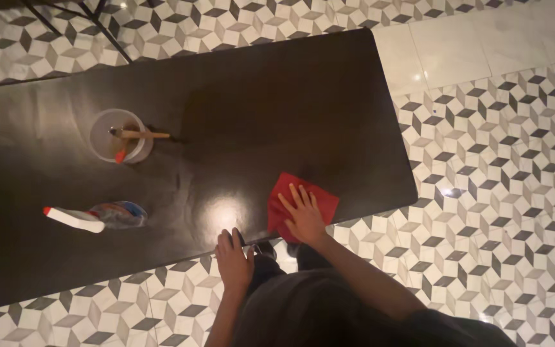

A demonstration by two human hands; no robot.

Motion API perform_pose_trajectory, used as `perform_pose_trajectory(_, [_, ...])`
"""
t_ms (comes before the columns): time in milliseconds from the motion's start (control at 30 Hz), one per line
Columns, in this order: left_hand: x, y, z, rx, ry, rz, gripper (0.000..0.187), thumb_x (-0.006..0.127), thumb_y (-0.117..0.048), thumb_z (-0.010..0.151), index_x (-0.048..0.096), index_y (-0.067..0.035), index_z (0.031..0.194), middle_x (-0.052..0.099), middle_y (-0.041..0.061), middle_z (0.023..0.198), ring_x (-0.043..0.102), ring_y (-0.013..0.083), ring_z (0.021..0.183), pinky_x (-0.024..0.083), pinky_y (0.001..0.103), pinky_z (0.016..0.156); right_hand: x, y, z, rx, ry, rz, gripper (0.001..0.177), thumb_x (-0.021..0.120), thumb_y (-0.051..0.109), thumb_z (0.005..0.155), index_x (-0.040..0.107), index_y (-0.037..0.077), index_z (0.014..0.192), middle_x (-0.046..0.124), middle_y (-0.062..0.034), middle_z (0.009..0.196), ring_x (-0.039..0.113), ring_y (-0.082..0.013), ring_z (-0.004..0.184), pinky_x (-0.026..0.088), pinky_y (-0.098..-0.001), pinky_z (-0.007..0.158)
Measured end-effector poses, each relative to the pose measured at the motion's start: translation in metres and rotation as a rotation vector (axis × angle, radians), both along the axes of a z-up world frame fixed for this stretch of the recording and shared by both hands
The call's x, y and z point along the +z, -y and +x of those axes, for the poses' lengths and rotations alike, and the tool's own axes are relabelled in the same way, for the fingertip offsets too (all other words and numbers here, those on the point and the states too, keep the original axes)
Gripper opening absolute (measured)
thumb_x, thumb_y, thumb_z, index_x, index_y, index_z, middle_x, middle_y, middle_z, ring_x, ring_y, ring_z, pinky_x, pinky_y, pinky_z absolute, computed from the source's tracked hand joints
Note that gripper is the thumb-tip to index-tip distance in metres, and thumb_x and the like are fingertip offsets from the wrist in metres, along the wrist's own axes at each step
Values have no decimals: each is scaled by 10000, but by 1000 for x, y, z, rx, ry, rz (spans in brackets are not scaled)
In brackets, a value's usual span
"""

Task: The person wipes a dark tabletop with a red cloth, then uses a paintbrush to apply a liquid from a clear plastic container onto the table surface. A spray bottle and wooden stick are also present on the table.

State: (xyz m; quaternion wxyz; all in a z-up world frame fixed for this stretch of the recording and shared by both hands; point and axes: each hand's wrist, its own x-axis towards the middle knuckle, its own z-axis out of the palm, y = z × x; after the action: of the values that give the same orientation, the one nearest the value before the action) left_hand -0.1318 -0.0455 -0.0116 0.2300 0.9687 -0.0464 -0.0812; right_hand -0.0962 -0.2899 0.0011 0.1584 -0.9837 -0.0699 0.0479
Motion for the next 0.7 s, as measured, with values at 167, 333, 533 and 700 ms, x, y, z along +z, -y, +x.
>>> perform_pose_trajectory(167, [-2,12,5,-62,5,12,835,747,-347,835,378,-3,1501,309,287,1573,279,449,1465,271,559,1162,-3,-1,-5,-45,-17,41,827,712,249,802,406,212,1569,230,-195,1667,238,-431,1521,231,-615,1198])
perform_pose_trajectory(333, [-4,48,22,-154,-37,34,843,733,-373,850,355,-56,1533,250,259,1622,230,432,1507,249,562,1183,-7,33,-33,-62,-11,88,827,701,218,789,412,177,1563,250,-211,1658,258,-437,1518,234,-606,1202])
perform_pose_trajectory(533, [-3,107,31,-163,-95,7,896,752,-404,829,325,-54,1535,200,275,1633,203,447,1505,236,565,1185,-19,156,-76,-281,54,-16,812,692,194,794,400,154,1550,270,-228,1646,276,-458,1506,256,-603,1169])
perform_pose_trajectory(700, [-3,143,27,-93,-93,12,958,760,-437,814,301,-32,1551,184,307,1625,187,494,1498,233,568,1192,-20,251,-86,-456,-6,-96,818,717,259,831,370,201,1570,229,-201,1668,238,-448,1514,238,-594,1178])
